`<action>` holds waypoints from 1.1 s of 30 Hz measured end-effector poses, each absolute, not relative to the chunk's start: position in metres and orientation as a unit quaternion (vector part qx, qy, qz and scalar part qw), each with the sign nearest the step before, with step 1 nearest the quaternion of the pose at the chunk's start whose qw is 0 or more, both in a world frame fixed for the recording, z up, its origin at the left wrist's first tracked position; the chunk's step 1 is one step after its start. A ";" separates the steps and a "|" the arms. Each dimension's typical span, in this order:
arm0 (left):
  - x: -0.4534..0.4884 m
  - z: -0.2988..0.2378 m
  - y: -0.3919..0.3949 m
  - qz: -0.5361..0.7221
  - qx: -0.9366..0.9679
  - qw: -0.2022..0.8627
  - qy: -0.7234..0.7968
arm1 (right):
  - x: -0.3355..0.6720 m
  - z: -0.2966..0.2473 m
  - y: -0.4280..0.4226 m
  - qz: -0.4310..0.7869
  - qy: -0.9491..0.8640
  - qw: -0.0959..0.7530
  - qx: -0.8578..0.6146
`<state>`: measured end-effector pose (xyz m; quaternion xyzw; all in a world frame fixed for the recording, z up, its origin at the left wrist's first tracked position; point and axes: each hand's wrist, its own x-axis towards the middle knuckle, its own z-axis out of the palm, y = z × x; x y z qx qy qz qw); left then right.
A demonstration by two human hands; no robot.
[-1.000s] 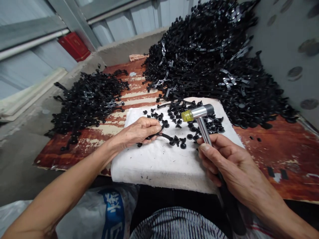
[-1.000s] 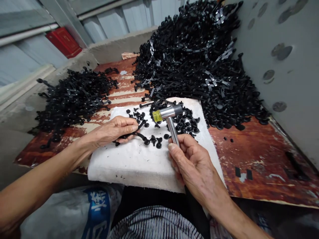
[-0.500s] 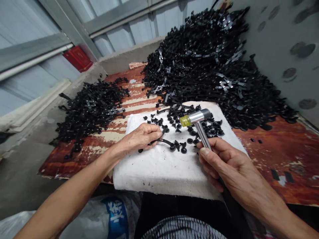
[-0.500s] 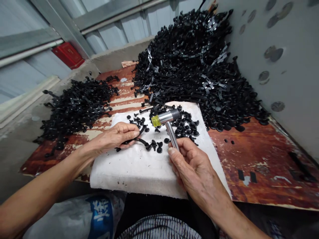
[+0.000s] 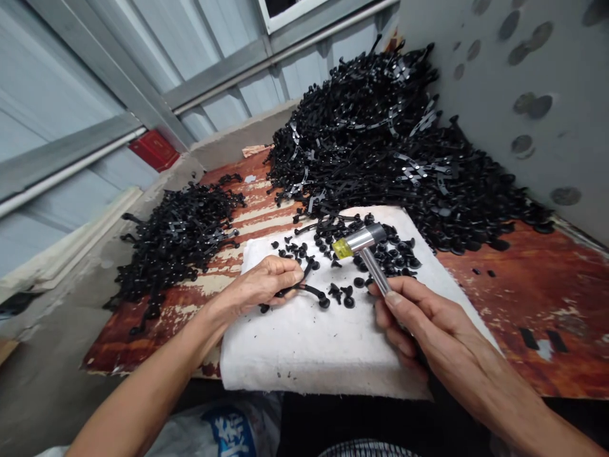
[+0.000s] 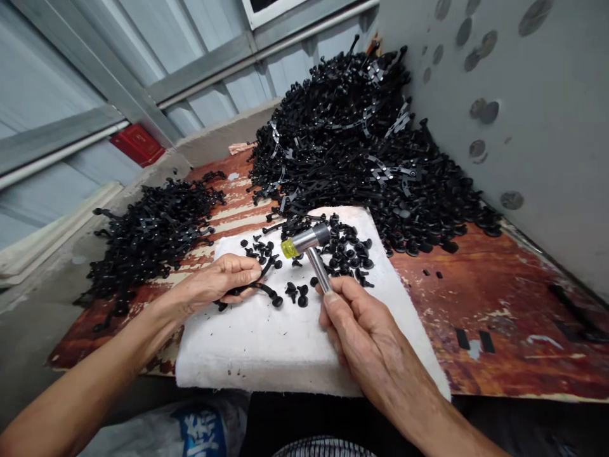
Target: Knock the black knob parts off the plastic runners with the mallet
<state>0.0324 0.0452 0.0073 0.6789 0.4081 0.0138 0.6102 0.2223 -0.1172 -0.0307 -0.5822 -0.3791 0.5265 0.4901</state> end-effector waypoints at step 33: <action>0.032 0.005 0.060 -0.032 0.705 0.605 0.368 | 0.229 -0.004 -0.084 -0.034 -0.750 0.348 -0.561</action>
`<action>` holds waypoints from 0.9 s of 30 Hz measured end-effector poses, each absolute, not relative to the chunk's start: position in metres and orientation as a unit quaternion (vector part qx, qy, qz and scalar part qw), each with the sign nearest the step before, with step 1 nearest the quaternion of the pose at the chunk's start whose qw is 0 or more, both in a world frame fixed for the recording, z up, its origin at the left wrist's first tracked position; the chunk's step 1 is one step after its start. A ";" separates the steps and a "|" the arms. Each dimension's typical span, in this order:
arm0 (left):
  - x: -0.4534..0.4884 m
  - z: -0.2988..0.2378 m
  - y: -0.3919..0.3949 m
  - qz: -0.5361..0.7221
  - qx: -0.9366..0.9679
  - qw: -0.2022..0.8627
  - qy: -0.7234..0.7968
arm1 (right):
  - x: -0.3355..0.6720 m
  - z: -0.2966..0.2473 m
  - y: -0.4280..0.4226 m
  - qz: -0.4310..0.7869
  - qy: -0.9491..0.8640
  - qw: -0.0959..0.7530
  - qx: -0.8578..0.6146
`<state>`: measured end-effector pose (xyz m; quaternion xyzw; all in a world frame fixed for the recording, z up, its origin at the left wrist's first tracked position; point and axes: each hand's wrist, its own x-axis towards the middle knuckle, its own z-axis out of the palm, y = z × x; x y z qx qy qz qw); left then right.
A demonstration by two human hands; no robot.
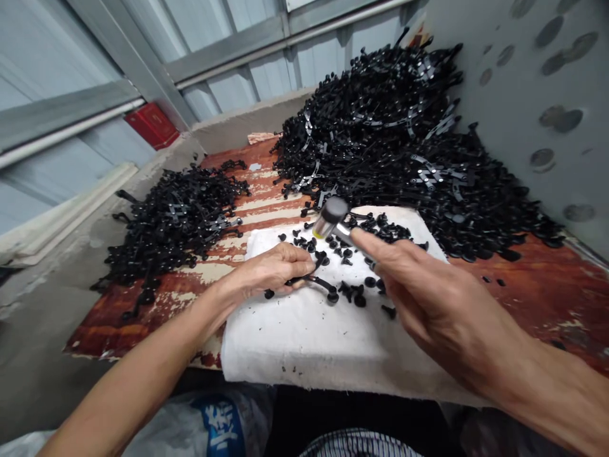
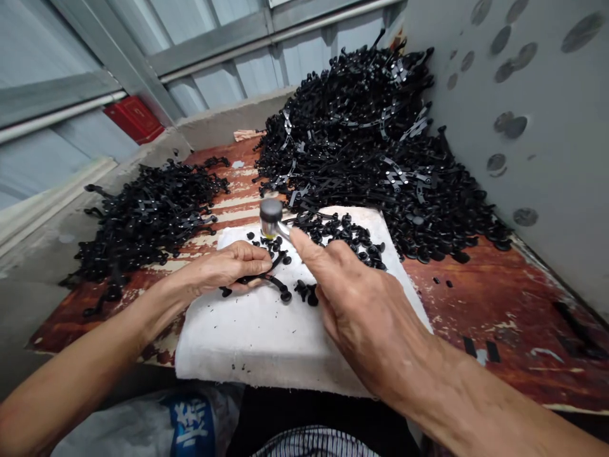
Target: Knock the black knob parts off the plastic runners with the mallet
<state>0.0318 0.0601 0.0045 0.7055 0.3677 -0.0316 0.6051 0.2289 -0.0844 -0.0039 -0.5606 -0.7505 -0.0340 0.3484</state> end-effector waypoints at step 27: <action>0.032 0.006 0.056 0.016 0.665 0.647 0.372 | 0.242 -0.028 -0.092 0.018 -0.694 0.408 -0.592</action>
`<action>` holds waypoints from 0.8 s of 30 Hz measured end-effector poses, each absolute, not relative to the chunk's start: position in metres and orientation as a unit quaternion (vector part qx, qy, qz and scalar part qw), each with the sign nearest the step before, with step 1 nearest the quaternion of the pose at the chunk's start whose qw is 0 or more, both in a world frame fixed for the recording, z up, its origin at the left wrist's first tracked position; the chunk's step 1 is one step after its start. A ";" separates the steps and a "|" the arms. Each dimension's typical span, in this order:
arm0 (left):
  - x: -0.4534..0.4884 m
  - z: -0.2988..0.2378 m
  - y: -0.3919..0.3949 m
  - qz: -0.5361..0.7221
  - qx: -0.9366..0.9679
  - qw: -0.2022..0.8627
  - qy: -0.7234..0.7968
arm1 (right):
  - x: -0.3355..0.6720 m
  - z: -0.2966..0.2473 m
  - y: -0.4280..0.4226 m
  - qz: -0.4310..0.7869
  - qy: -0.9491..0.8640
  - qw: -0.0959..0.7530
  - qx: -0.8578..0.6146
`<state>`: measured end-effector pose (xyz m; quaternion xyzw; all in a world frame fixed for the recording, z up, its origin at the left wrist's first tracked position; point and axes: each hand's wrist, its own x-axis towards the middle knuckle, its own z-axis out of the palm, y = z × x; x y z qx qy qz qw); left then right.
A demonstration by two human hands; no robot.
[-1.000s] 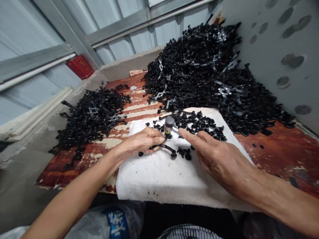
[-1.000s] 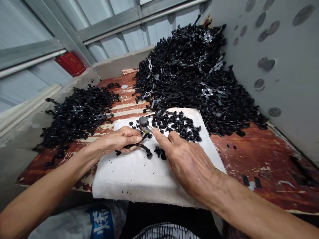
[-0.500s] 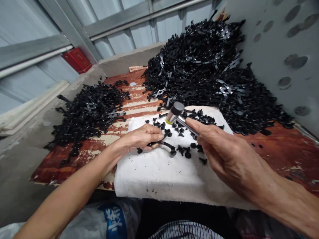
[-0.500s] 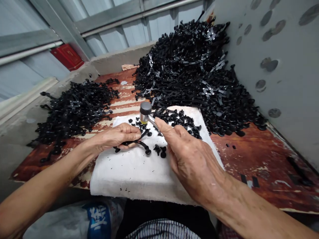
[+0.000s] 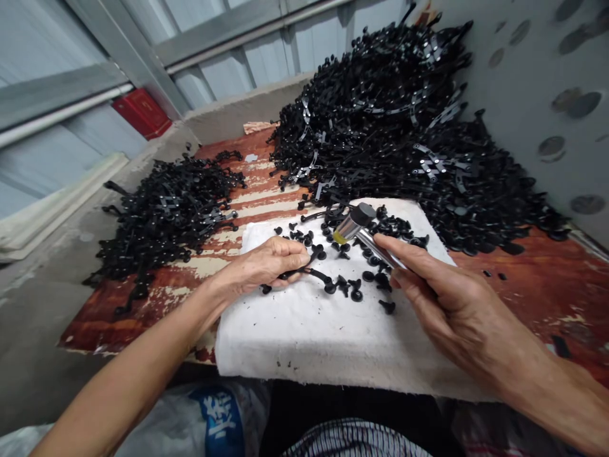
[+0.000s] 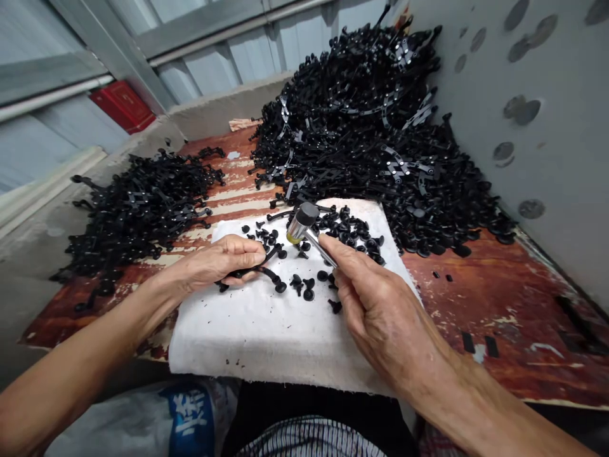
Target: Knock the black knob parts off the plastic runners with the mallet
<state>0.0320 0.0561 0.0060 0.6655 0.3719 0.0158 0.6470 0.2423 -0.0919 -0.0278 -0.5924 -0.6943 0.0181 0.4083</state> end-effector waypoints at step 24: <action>0.032 0.006 0.054 0.016 0.699 0.616 0.363 | 0.242 -0.027 -0.091 0.042 -0.697 0.401 -0.593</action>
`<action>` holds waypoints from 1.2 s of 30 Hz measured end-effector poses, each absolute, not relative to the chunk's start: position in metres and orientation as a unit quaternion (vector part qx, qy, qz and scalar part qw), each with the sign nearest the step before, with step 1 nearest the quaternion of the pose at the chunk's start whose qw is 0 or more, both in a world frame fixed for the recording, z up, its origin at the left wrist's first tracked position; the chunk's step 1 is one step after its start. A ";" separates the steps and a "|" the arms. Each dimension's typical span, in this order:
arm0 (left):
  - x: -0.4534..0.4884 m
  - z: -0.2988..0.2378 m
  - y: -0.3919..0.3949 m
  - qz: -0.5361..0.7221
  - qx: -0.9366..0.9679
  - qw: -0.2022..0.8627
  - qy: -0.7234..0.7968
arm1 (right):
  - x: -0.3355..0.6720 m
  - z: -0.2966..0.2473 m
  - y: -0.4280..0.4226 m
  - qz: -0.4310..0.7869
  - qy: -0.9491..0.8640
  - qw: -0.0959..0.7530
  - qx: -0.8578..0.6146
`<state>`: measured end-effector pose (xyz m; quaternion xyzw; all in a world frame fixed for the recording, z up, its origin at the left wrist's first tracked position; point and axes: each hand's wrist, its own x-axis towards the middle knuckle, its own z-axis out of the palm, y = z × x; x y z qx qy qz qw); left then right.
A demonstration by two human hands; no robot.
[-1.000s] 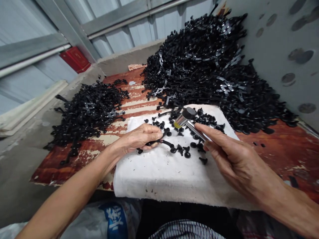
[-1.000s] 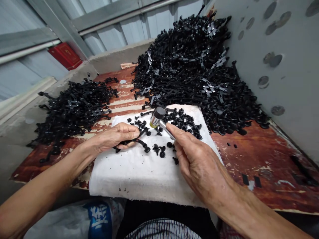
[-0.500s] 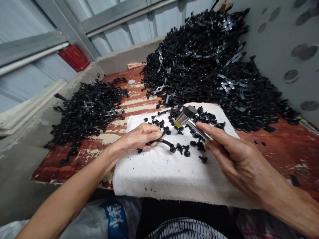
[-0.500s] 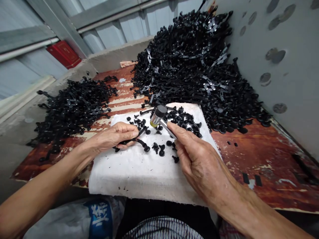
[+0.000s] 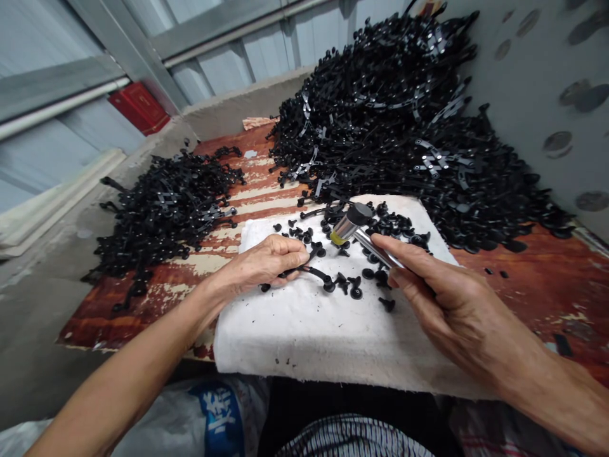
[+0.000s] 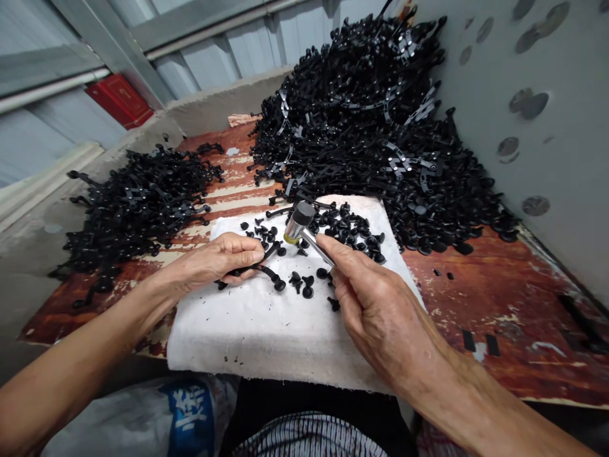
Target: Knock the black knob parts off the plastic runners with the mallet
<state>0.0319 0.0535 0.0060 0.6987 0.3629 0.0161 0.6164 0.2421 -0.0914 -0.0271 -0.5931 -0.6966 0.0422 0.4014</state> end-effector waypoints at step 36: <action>0.032 0.014 0.077 -0.081 0.777 0.536 0.320 | 0.234 0.003 -0.081 -0.020 -0.740 0.374 -0.559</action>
